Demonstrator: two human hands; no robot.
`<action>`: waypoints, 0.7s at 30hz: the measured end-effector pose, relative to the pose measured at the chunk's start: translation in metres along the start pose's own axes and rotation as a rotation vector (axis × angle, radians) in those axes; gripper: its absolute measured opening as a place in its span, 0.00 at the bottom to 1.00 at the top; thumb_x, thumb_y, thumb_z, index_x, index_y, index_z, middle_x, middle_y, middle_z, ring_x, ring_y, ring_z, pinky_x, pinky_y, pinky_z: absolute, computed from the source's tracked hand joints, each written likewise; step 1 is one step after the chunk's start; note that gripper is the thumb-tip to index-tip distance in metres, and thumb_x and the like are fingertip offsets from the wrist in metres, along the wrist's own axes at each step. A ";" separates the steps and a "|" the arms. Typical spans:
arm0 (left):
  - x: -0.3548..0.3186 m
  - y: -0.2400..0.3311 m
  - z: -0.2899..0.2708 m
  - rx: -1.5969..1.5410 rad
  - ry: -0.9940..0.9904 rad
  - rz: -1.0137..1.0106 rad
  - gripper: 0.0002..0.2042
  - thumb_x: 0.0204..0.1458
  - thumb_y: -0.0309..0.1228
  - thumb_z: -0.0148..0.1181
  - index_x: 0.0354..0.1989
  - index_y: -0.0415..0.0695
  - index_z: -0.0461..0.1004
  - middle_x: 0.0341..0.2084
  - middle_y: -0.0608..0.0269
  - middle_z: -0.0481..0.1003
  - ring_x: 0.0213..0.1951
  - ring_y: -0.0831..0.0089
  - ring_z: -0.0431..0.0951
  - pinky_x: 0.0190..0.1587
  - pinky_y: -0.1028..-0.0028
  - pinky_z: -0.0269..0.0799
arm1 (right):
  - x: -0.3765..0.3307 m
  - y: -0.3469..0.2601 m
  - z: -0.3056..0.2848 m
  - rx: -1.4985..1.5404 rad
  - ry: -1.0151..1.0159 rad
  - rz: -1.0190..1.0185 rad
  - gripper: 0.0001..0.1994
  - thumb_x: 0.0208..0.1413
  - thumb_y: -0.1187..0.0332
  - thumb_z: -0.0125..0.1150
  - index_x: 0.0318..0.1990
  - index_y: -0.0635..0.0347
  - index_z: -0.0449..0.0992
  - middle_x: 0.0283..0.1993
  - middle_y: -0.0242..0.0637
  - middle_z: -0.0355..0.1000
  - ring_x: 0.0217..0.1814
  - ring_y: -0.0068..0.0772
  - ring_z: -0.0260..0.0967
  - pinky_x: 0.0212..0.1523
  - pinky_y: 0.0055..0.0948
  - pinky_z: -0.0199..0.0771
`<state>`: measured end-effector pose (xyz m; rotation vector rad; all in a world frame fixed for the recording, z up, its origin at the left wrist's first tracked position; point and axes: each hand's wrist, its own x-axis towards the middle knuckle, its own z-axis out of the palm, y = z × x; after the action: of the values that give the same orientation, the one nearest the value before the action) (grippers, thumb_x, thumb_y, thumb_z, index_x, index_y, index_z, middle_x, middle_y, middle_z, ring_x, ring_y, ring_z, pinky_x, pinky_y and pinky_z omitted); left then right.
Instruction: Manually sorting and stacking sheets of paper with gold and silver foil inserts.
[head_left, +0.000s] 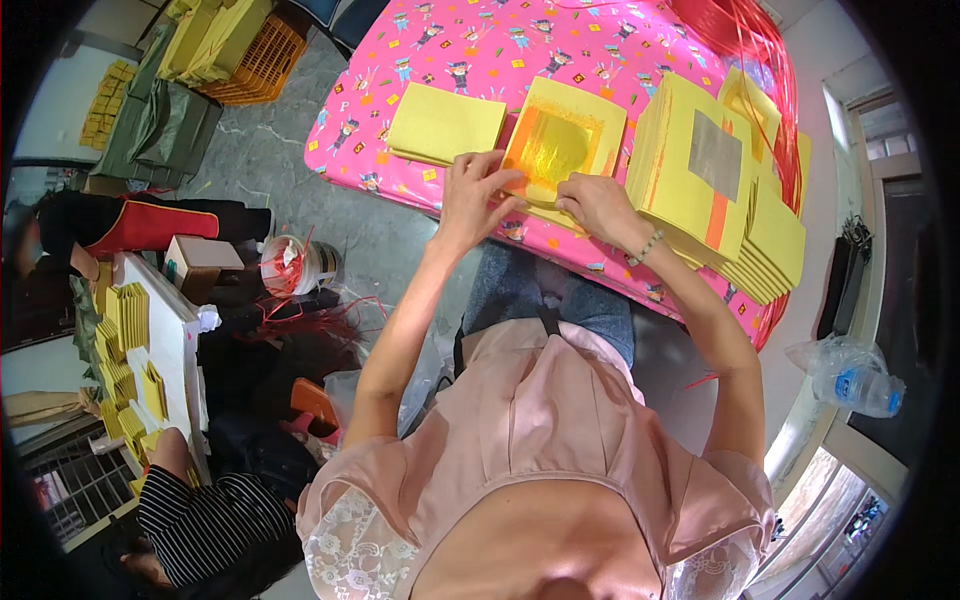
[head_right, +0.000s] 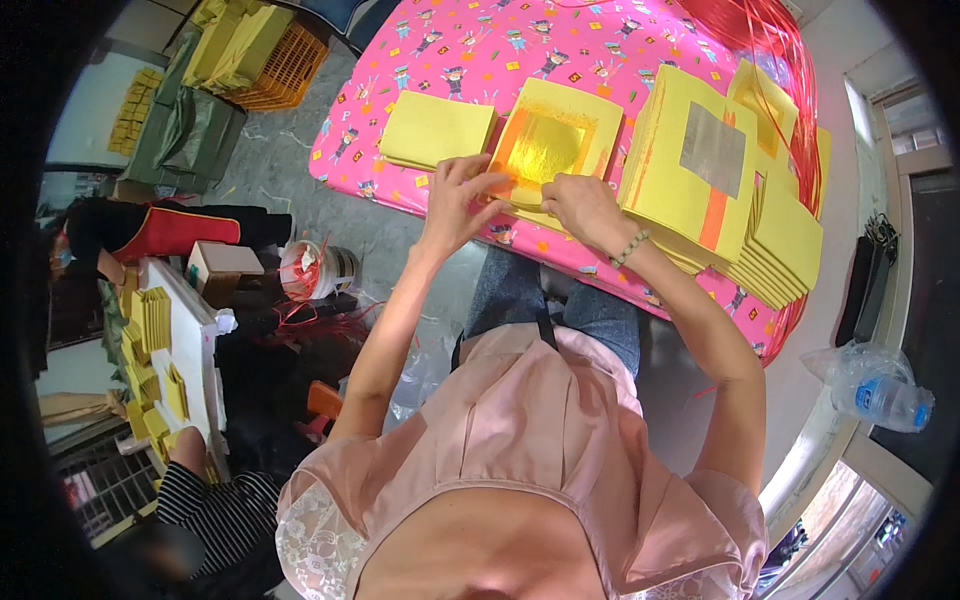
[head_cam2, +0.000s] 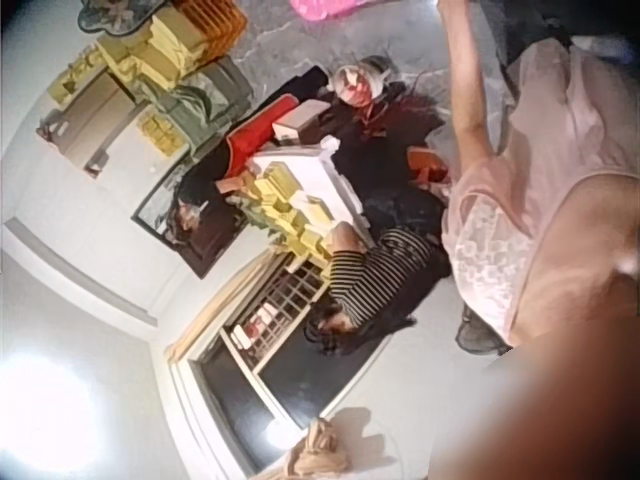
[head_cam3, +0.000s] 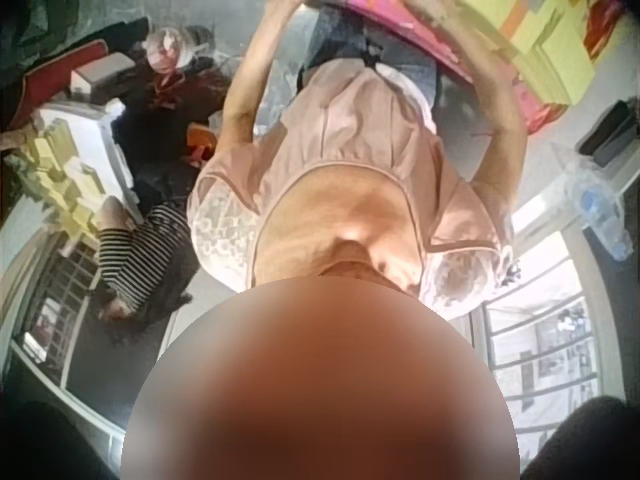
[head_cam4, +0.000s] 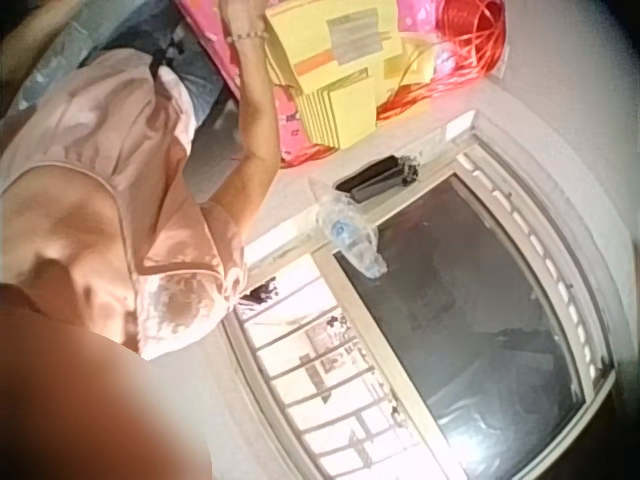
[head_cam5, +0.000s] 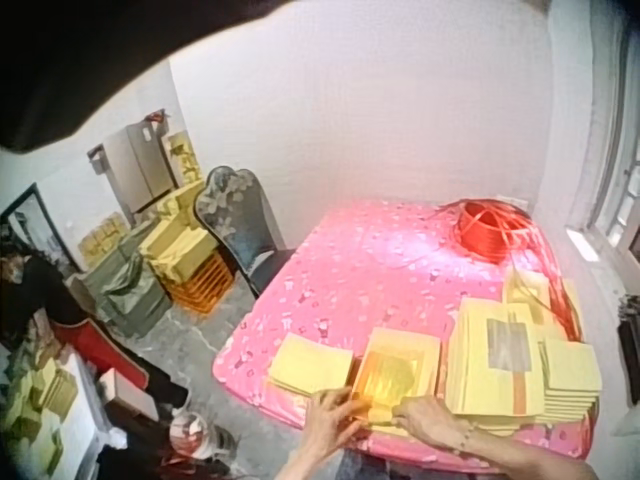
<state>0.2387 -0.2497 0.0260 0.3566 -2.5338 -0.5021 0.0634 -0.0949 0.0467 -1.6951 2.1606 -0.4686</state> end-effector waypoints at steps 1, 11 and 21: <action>0.001 -0.004 0.002 0.001 0.003 0.003 0.20 0.42 0.36 0.72 0.46 0.52 0.79 0.46 0.62 0.75 0.49 0.63 0.72 0.54 0.63 0.65 | 0.000 0.000 0.001 -0.002 0.003 -0.001 0.10 0.56 0.63 0.57 0.32 0.61 0.78 0.33 0.46 0.74 0.39 0.52 0.74 0.39 0.48 0.72; 0.013 -0.017 0.012 -0.081 -0.112 0.129 0.06 0.51 0.35 0.63 0.35 0.48 0.77 0.32 0.67 0.77 0.39 0.66 0.76 0.46 0.64 0.63 | -0.012 -0.021 0.008 -0.137 0.064 0.012 0.27 0.47 0.60 0.70 0.51 0.63 0.66 0.56 0.53 0.62 0.57 0.55 0.63 0.52 0.45 0.69; 0.032 -0.018 0.007 -0.098 -0.121 0.124 0.07 0.53 0.37 0.62 0.34 0.47 0.77 0.27 0.67 0.77 0.33 0.68 0.77 0.41 0.68 0.64 | 0.011 -0.014 0.006 -0.168 0.181 -0.014 0.12 0.56 0.66 0.56 0.43 0.65 0.68 0.47 0.54 0.72 0.53 0.52 0.69 0.52 0.49 0.66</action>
<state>0.2112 -0.2752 0.0277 0.1359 -2.6158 -0.6134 0.0762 -0.1095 0.0472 -1.8193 2.3778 -0.4723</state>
